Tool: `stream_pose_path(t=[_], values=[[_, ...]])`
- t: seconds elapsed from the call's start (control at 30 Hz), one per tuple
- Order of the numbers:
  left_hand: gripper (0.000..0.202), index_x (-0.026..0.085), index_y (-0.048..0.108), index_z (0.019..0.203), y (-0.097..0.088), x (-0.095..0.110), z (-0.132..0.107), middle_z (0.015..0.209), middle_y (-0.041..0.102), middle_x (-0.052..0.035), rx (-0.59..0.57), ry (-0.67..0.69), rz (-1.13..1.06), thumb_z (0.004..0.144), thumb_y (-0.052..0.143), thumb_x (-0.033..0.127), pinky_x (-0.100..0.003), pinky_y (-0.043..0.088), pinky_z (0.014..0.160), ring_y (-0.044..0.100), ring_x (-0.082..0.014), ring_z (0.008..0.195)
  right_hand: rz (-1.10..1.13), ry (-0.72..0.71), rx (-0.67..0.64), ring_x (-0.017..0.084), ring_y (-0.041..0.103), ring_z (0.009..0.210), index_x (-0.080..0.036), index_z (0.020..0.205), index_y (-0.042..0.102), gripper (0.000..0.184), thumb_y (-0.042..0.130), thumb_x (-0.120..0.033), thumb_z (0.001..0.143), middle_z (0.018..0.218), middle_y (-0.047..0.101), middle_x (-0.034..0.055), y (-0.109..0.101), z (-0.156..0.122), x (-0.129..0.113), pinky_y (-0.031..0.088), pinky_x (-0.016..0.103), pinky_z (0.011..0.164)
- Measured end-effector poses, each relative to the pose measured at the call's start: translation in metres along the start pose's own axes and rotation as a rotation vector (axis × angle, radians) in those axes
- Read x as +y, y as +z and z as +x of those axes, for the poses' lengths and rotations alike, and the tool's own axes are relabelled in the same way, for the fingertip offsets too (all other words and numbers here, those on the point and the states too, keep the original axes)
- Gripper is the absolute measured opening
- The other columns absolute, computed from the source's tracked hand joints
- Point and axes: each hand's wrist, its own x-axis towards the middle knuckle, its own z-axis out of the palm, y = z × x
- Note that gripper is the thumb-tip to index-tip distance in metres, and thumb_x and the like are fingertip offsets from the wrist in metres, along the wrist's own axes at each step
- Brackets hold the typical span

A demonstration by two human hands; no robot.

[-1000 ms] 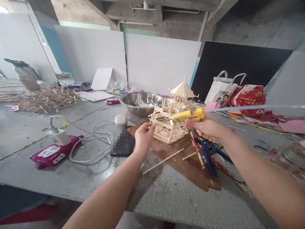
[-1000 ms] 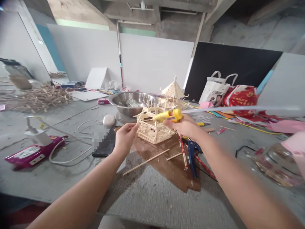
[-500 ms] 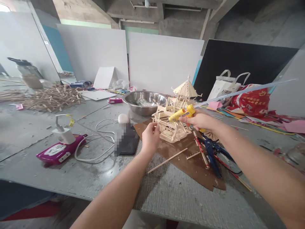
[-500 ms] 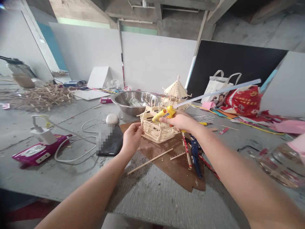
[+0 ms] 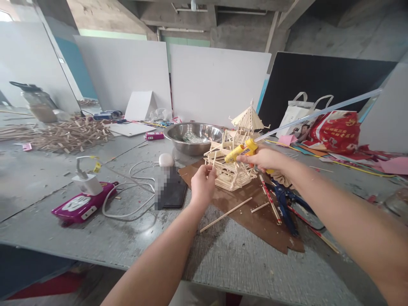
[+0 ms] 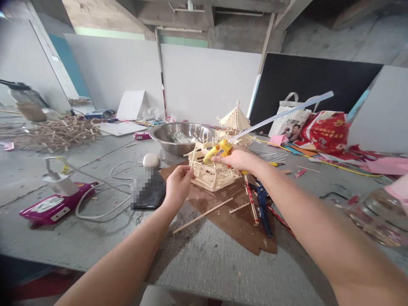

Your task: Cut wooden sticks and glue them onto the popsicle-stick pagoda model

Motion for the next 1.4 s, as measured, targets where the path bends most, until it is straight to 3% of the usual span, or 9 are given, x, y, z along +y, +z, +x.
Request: stream_pose_path(t=[0.4, 1.0, 1.2, 1.4], values=[[0.02, 0.019, 0.056, 0.075, -0.001, -0.001, 0.001, 0.064, 0.063, 0.0002, -0.005, 0.008, 0.02, 0.073, 0.046, 0.036, -0.023, 0.039, 0.061, 0.058, -0.0131, 0.063, 0.024, 0.047, 0.007, 0.003, 0.029, 0.028, -0.019, 0.064, 0.052, 0.033, 0.062, -0.051, 0.059, 0.045, 0.045, -0.0041, 0.0, -0.002, -0.007, 0.024, 0.018, 0.023], [0.02, 0.018, 0.057, 0.069, -0.001, 0.0, 0.001, 0.062, 0.064, -0.0002, -0.012, -0.017, 0.015, 0.069, 0.05, 0.037, -0.022, 0.039, 0.06, 0.059, -0.0133, 0.062, -0.042, -0.011, 0.048, 0.004, 0.035, 0.027, -0.018, 0.066, 0.055, 0.029, 0.062, -0.046, 0.062, 0.047, 0.049, -0.003, -0.001, 0.003, 0.009, 0.026, 0.018, 0.025], [0.021, 0.018, 0.055, 0.061, -0.003, 0.0, 0.004, 0.056, 0.063, 0.0001, -0.045, -0.035, 0.038, 0.068, 0.05, 0.037, -0.021, 0.037, 0.053, 0.055, -0.0115, 0.051, 0.192, -0.014, 0.17, 0.001, 0.031, 0.028, -0.017, 0.077, 0.055, 0.038, 0.057, -0.052, 0.064, 0.053, 0.05, -0.0034, -0.004, -0.022, 0.011, 0.026, 0.017, 0.026], [0.022, 0.017, 0.053, 0.055, -0.006, 0.011, 0.013, 0.052, 0.062, 0.0011, -0.091, -0.086, 0.01, 0.064, 0.053, 0.038, -0.02, 0.034, 0.044, 0.046, -0.0078, 0.037, 0.495, -0.009, 0.226, 0.001, 0.032, 0.03, -0.017, 0.068, 0.05, 0.035, 0.061, -0.05, 0.06, 0.056, 0.05, -0.003, -0.005, -0.038, 0.031, 0.028, 0.017, 0.028]])
